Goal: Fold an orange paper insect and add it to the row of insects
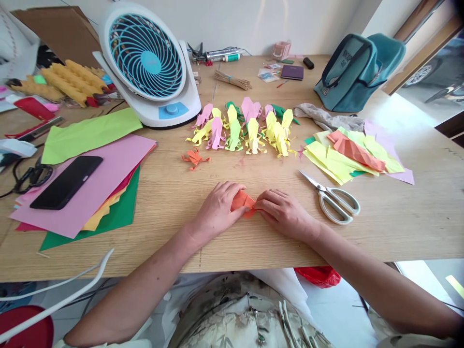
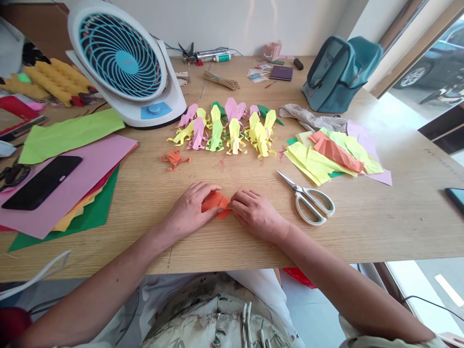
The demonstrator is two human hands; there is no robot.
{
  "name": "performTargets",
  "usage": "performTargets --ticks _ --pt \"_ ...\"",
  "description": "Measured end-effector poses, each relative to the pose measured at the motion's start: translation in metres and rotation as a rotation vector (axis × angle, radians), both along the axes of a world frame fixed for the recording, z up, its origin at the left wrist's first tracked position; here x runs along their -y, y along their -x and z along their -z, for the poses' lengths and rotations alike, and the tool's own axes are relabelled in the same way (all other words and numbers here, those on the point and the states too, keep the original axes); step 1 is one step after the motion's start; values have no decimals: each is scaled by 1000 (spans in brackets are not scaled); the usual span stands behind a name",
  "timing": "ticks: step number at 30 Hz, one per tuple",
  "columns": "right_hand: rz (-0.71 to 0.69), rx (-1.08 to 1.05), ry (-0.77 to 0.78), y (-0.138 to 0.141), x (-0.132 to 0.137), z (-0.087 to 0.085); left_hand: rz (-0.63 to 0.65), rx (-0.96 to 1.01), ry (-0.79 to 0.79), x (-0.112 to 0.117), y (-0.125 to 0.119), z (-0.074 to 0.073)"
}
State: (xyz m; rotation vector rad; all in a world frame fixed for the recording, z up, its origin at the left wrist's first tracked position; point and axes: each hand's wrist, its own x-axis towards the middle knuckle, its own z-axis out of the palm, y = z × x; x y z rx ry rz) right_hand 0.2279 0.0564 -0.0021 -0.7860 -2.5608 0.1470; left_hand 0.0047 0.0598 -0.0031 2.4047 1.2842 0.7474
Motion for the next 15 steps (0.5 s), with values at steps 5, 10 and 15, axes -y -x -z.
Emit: performTargets --ticks 5,10,15 --pt "42 -47 -146 -1 2 2 -22 14 33 4 -4 -2" --pt "16 -84 -183 -2 5 3 -58 164 169 10 -8 -8" --pt "17 -97 -141 -4 6 2 -77 310 373 11 -7 -11"
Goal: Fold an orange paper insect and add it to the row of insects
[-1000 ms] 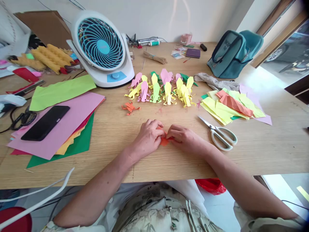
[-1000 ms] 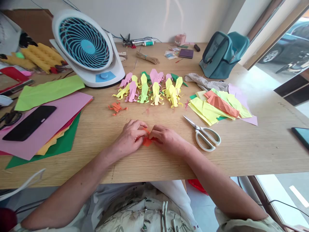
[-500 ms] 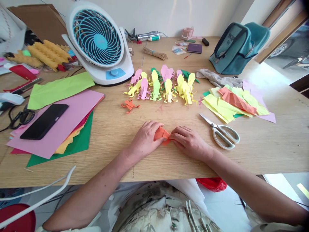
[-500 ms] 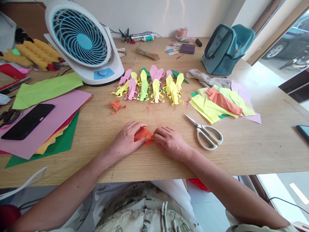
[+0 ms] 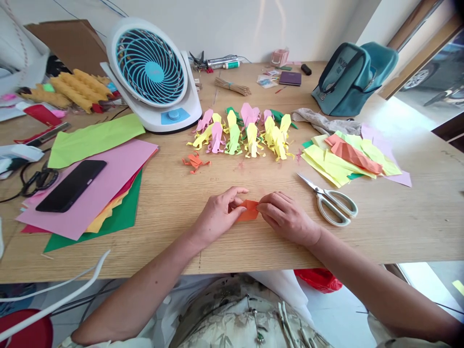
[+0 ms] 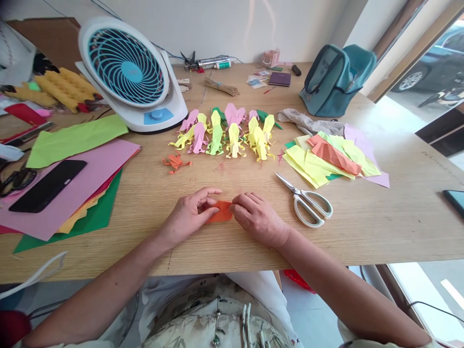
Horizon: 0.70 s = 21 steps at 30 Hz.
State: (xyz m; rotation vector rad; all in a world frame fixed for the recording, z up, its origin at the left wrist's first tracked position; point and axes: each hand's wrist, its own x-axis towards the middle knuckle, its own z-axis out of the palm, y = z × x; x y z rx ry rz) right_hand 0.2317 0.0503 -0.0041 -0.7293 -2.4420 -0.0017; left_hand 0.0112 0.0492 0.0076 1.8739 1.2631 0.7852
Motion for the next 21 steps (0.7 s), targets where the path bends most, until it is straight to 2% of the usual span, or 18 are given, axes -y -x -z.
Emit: performTargets --ticks 3,5,12,16,18,21 --pt "-5 2 39 -1 0 0 13 59 77 -1 0 1" --pt "-7 17 62 -2 -1 0 31 16 47 -1 0 2" --pt "-69 112 89 -2 -3 0 120 -215 -224 4 1 6" --pt "-83 99 142 -4 -2 -2 260 -318 -437 11 1 6" --pt "-87 67 196 -6 -1 -2 320 -337 -493 15 2 6" --pt "-76 16 273 -10 0 -3 336 -357 -531 20 5 7"
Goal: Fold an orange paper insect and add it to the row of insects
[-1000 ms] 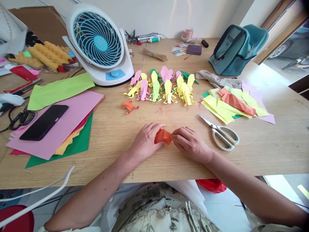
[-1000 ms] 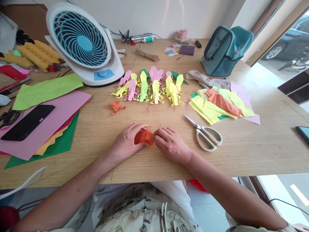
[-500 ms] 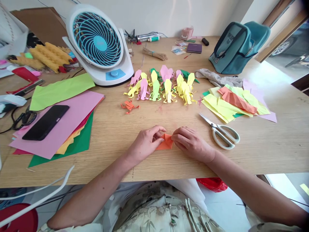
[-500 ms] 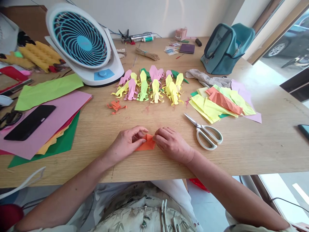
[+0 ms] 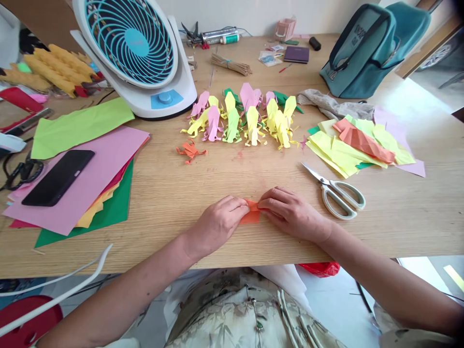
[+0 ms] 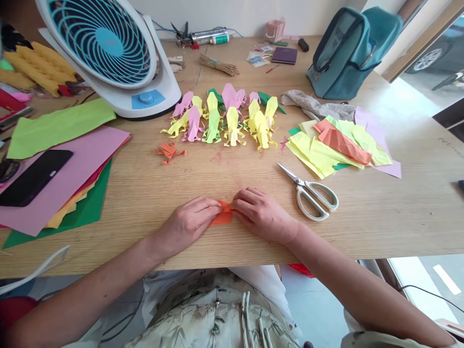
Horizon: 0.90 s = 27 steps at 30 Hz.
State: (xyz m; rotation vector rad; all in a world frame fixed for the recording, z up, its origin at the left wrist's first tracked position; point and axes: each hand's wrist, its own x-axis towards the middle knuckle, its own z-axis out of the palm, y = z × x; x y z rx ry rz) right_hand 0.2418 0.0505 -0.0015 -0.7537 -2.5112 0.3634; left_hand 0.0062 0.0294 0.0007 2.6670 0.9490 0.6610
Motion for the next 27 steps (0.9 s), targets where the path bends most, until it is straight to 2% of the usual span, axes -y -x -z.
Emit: performTargets --ticks 10,20,27 --pt "20 0 42 -6 3 0 -43 -89 -67 7 3 0" --pt "25 -40 128 -9 5 -1 -19 -203 -172 10 5 1" --pt "94 -97 267 -10 5 0 -34 -238 -123 10 3 -4"
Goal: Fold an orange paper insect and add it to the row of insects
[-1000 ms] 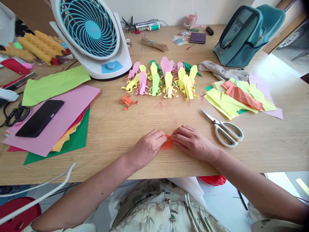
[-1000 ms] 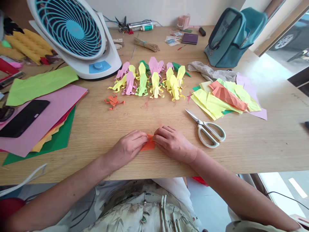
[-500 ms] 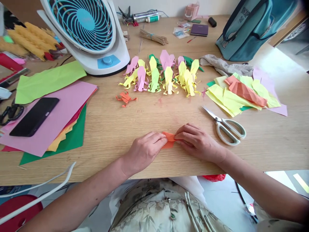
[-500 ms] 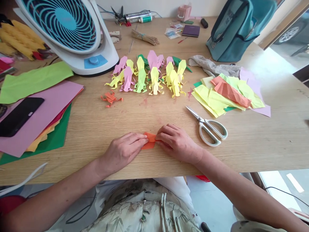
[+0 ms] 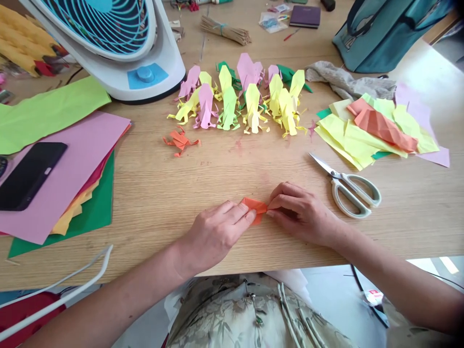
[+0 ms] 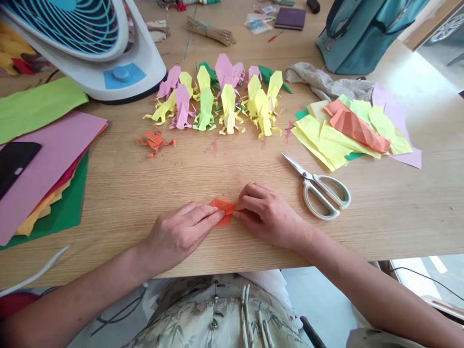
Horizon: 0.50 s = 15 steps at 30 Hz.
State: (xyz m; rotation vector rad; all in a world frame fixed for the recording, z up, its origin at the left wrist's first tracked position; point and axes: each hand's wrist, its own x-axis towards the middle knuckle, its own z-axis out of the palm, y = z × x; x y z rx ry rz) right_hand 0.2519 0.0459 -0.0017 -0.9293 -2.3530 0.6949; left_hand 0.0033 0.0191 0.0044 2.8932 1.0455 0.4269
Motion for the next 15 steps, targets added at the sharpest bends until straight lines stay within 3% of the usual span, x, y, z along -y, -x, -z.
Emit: performTargets --ticks 6,15 --pt "-10 -13 5 -1 -2 0 -119 82 134 -5 -15 -4" --pt "12 2 46 1 -3 -1 -159 120 70 -8 -24 1"
